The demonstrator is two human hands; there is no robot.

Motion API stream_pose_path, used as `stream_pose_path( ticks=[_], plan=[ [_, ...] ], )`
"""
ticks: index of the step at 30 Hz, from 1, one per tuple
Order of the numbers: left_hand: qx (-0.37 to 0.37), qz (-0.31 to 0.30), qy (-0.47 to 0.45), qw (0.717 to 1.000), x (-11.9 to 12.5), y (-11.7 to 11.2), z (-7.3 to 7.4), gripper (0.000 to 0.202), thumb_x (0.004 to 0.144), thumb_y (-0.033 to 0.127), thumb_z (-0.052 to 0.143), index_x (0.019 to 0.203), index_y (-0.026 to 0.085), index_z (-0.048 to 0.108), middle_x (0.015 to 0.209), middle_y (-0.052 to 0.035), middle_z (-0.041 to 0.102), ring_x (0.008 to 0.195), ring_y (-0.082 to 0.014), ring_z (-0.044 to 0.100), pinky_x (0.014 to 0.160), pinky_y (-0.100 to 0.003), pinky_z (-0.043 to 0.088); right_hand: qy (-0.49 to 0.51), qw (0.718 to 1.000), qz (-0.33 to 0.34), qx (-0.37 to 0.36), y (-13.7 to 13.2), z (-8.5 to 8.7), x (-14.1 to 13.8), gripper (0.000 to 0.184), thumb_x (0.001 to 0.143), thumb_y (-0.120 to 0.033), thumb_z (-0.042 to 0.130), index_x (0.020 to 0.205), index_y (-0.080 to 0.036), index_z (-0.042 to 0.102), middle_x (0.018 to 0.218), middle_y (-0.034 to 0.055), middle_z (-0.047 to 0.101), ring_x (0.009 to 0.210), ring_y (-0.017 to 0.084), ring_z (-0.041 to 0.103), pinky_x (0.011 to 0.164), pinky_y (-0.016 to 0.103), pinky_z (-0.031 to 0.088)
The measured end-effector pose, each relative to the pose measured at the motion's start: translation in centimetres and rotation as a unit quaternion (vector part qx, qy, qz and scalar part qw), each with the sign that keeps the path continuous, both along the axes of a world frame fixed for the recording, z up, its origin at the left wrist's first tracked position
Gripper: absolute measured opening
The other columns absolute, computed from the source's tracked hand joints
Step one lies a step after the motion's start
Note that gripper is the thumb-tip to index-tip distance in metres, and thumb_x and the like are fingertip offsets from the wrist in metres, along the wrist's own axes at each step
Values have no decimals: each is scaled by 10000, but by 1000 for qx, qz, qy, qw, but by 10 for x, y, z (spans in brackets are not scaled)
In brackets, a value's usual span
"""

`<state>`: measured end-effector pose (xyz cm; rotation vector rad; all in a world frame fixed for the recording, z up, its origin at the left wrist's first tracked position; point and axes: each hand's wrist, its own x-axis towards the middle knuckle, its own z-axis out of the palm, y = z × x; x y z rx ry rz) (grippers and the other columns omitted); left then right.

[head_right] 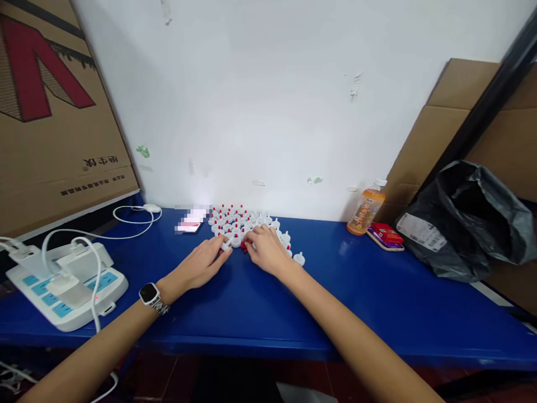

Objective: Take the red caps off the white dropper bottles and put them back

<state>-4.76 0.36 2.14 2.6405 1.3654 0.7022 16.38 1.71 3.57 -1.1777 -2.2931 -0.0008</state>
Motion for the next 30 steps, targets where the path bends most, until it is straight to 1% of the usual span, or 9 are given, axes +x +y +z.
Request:
stream_pose_path(
  ticks=[2, 4, 10, 14, 17, 20, 23, 26, 30],
  plan=[
    [-25, -2, 12, 1000, 2, 3, 1, 293, 1025, 410, 294, 1022, 201, 499, 943, -70, 639, 888, -251, 612, 806, -376, 438, -101, 995, 0, 28, -1, -7, 6, 169, 946, -233, 553, 1009, -183, 702, 935, 92, 651, 949, 239, 516, 839, 376, 345],
    [-37, 5, 5, 999, 3, 4, 0, 292, 1024, 423, 290, 993, 208, 485, 927, -66, 630, 882, -248, 610, 798, -370, 439, -151, 988, 5, 34, 0, -13, 6, 189, 949, -254, 560, 1054, -183, 701, 954, 106, 634, 961, 248, 499, 835, 382, 341],
    [-63, -1, -26, 998, 0, -5, -5, 297, 1018, 452, 287, 998, 221, 472, 949, -59, 615, 874, -234, 602, 787, -352, 446, -162, 986, 17, 38, 12, -19, 3, 160, 956, -258, 560, 968, -177, 698, 952, 97, 622, 956, 237, 490, 826, 373, 343],
    [-69, 1, -30, 997, -1, -8, -5, 288, 1014, 442, 297, 1001, 223, 483, 995, -66, 619, 886, -232, 609, 775, -343, 448, -139, 989, 21, 46, 11, -17, 2, 134, 943, -263, 577, 920, -175, 675, 963, 96, 633, 970, 238, 502, 841, 378, 351],
    [-68, 1, -36, 997, -1, -9, -4, 285, 1015, 441, 300, 1010, 222, 482, 980, -59, 614, 876, -229, 605, 769, -342, 446, -61, 996, 32, 54, 6, -12, 0, 99, 926, -237, 582, 891, -182, 656, 972, 86, 658, 992, 237, 527, 880, 390, 359],
    [-68, -3, -51, 996, 0, -11, -2, 277, 1017, 443, 309, 1032, 223, 475, 962, -45, 603, 861, -221, 599, 775, -348, 445, 124, 991, 48, -17, 3, -10, -5, 99, 922, -237, 563, 885, -188, 640, 909, 50, 690, 899, 191, 588, 852, 350, 410],
    [-70, -16, -62, 995, 2, -13, -3, 268, 1021, 435, 315, 1055, 223, 476, 982, -44, 597, 864, -212, 596, 796, -355, 449, 325, 932, 77, -144, 0, -14, -11, 167, 912, -337, 587, 891, -181, 641, 818, 31, 696, 743, 152, 615, 714, 288, 455],
    [-73, -32, -60, 995, 3, -16, -4, 276, 1024, 425, 310, 1075, 222, 489, 1007, -53, 592, 885, -213, 591, 817, -365, 458, 424, 870, 115, -224, -4, -21, -17, 256, 841, -429, 679, 858, -174, 667, 750, 19, 689, 686, 144, 618, 672, 275, 467],
    [-77, -48, -63, 994, 3, -18, -4, 302, 1028, 429, 293, 1094, 219, 499, 1017, -61, 594, 886, -215, 584, 818, -372, 467, 459, 846, 125, -241, -8, -24, -20, 294, 776, -464, 745, 819, -177, 697, 724, 12, 685, 669, 140, 615, 675, 275, 481]
  ],
)
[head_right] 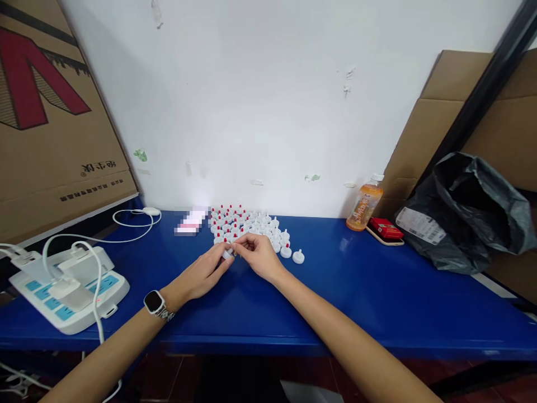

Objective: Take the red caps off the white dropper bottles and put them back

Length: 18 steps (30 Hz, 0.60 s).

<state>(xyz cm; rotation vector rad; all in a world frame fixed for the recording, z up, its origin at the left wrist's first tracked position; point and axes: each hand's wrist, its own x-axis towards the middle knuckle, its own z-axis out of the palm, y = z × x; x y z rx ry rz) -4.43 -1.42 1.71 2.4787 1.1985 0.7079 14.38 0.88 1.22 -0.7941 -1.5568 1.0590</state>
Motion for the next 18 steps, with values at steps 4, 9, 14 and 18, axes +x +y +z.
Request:
stream_pose_path(
  ticks=[4, 9, 14, 18],
  plan=[
    [11, -3, -7, 1000, -1, 0, 0, 302, 1029, 431, 290, 1079, 219, 499, 1009, -59, 591, 869, -212, 579, 812, -373, 469, 21, 999, -22, -11, 1, 2, 2, 324, 727, -484, 783, 760, -180, 677, 695, 14, 678, 635, 139, 601, 647, 278, 482],
    [13, -17, 6, 1000, 0, -1, -1, 301, 1035, 425, 271, 1074, 213, 483, 1020, -67, 579, 878, -213, 579, 808, -371, 471, 29, 998, 20, -57, 3, 4, 4, 366, 663, -494, 827, 674, -174, 649, 644, 10, 671, 572, 119, 562, 604, 273, 462],
    [30, -27, 12, 999, 2, -4, 1, 272, 1036, 402, 282, 1045, 211, 475, 1028, -74, 578, 895, -219, 575, 810, -371, 467, 41, 997, 6, -69, 2, 9, 3, 363, 630, -480, 847, 677, -169, 665, 641, 5, 669, 574, 112, 548, 603, 265, 446],
    [36, -37, 20, 998, 2, -6, 1, 244, 1030, 394, 309, 1022, 209, 468, 1003, -70, 578, 872, -219, 576, 782, -367, 462, 28, 997, 29, -70, 2, 8, 3, 361, 663, -482, 827, 679, -166, 655, 638, 2, 662, 569, 110, 549, 600, 263, 440]
  ],
)
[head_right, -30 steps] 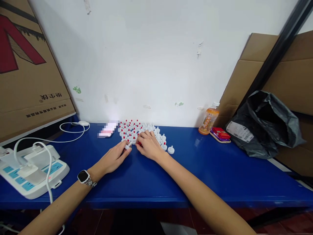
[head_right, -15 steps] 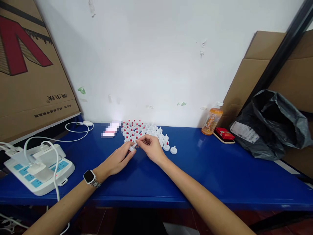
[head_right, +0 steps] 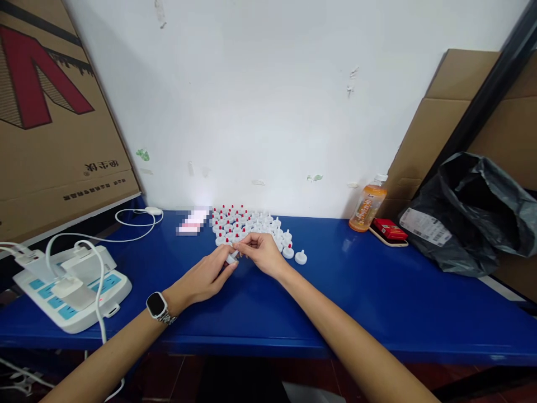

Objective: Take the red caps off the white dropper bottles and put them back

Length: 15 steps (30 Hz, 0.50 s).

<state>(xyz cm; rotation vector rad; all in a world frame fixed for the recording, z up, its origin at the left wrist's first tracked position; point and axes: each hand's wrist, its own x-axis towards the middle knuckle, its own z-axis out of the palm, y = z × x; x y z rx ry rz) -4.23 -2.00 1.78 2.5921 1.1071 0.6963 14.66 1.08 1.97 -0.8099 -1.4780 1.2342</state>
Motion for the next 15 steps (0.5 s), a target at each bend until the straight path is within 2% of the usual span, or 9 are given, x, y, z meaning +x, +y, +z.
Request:
stream_pose_path(
  ticks=[7, 10, 12, 13, 15],
  plan=[
    [-17, 14, -38, 999, 3, 6, -11, 262, 1020, 431, 350, 969, 206, 473, 949, -46, 570, 777, -183, 567, 706, -334, 453, -36, 998, 2, 50, 5, -10, -5, 353, 751, -492, 756, 719, -176, 602, 701, 7, 667, 635, 127, 581, 635, 265, 448],
    [-26, 31, -61, 997, -5, 16, -12, 316, 972, 489, 475, 1147, 226, 490, 891, -1, 571, 744, -161, 562, 694, -307, 449, -112, 988, -36, 99, 5, -3, 4, 292, 831, -436, 684, 734, -176, 594, 673, -7, 630, 608, 114, 532, 594, 247, 407],
    [-18, 63, -85, 994, -17, 26, -11, 536, 886, 525, 614, 1295, 240, 419, 812, 36, 551, 705, -153, 544, 677, -289, 447, -179, 973, -69, 127, 5, 5, 14, 228, 857, -374, 653, 758, -174, 606, 668, -9, 626, 590, 109, 514, 571, 240, 387],
    [-6, 84, -91, 992, -24, 31, -10, 564, 874, 520, 631, 1313, 242, 413, 799, 40, 545, 699, -151, 539, 673, -285, 443, -211, 965, -77, 135, 5, 10, 19, 186, 856, -334, 648, 770, -174, 609, 670, -8, 631, 585, 109, 516, 563, 236, 383],
    [22, 119, -78, 990, -36, 39, -6, 402, 900, 483, 601, 1208, 243, 504, 788, 34, 548, 708, -151, 542, 666, -279, 429, -269, 949, -70, 148, 7, 16, 26, 94, 835, -242, 645, 781, -175, 606, 680, -9, 639, 584, 107, 531, 558, 226, 383]
  ],
)
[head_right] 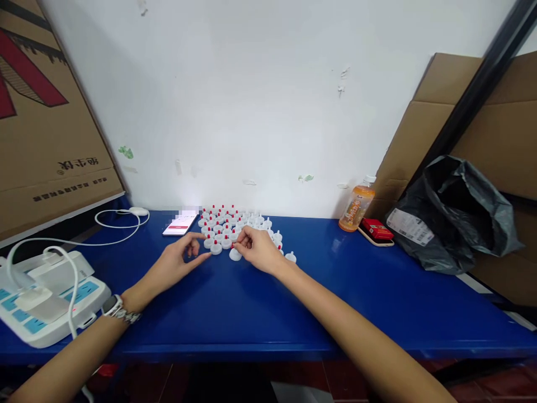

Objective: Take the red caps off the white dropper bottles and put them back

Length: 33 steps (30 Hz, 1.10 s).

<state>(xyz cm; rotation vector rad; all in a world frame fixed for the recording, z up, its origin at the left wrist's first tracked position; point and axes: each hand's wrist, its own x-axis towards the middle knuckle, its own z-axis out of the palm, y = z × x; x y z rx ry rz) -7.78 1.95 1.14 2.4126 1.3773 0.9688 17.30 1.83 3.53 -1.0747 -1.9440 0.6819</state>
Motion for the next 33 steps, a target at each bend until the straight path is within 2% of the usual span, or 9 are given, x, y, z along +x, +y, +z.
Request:
stream_pose_path(
  ticks=[2, 6, 10, 13, 16, 25, 29, 33],
  plan=[
    [13, 15, 34, 999, -4, 6, 4, 301, 911, 462, 584, 1118, 245, 560, 787, 26, 553, 717, -156, 546, 661, -280, 420, -53, 998, 14, 5, 4, 2, 0, 41, 810, -165, 629, 782, -176, 601, 684, -11, 640, 595, 106, 550, 567, 218, 386],
    [24, 18, 90, 996, 10, 10, 9, 312, 919, 468, 565, 1135, 243, 570, 870, -5, 593, 790, -185, 580, 669, -292, 432, -131, 990, 37, 31, 15, -4, -18, 74, 790, -106, 598, 786, -180, 594, 665, -22, 617, 597, 103, 553, 573, 210, 368],
    [53, 14, 137, 989, 19, 11, 9, 177, 968, 318, 473, 1046, 218, 596, 916, -38, 602, 856, -205, 581, 713, -312, 449, -165, 984, 41, 53, 22, -9, -36, 140, 768, -84, 603, 866, -185, 594, 670, -31, 618, 603, 104, 554, 584, 207, 358],
    [65, 23, 134, 989, 13, 13, 7, 151, 960, 269, 466, 1015, 218, 597, 910, -42, 594, 883, -214, 572, 708, -310, 453, -170, 983, 45, 54, 25, -9, -41, 188, 783, -76, 593, 937, -183, 605, 695, -23, 639, 634, 112, 579, 615, 209, 374],
    [65, 33, 118, 990, 6, 17, 4, 130, 949, 276, 492, 1010, 221, 593, 900, -37, 587, 875, -215, 570, 705, -311, 458, -180, 981, 43, 59, 30, -7, -46, 156, 810, -75, 564, 912, -181, 613, 738, -1, 663, 681, 121, 604, 637, 210, 382],
    [55, 63, 114, 990, 1, 27, -1, 214, 942, 234, 479, 1130, 197, 573, 935, -64, 594, 922, -246, 566, 811, -378, 496, -248, 965, 8, 83, 62, -2, -76, 184, 827, -116, 549, 982, -179, 625, 845, 56, 702, 767, 175, 623, 642, 239, 378],
    [111, 89, 125, 982, 1, 23, 0, 297, 934, 251, 488, 1214, 184, 559, 1033, -103, 571, 1023, -291, 537, 874, -440, 504, -247, 965, 11, 91, 66, 0, -80, 217, 848, -160, 571, 1059, -171, 621, 850, 55, 704, 792, 181, 621, 663, 249, 382],
    [171, 97, 117, 974, 3, 16, -1, 362, 930, 326, 524, 1261, 182, 550, 1182, -134, 532, 1151, -311, 512, 1000, -488, 466, -227, 967, -2, 120, 63, 7, -65, 249, 863, -245, 603, 1099, -168, 619, 853, 40, 686, 793, 170, 604, 698, 254, 391]
  ],
)
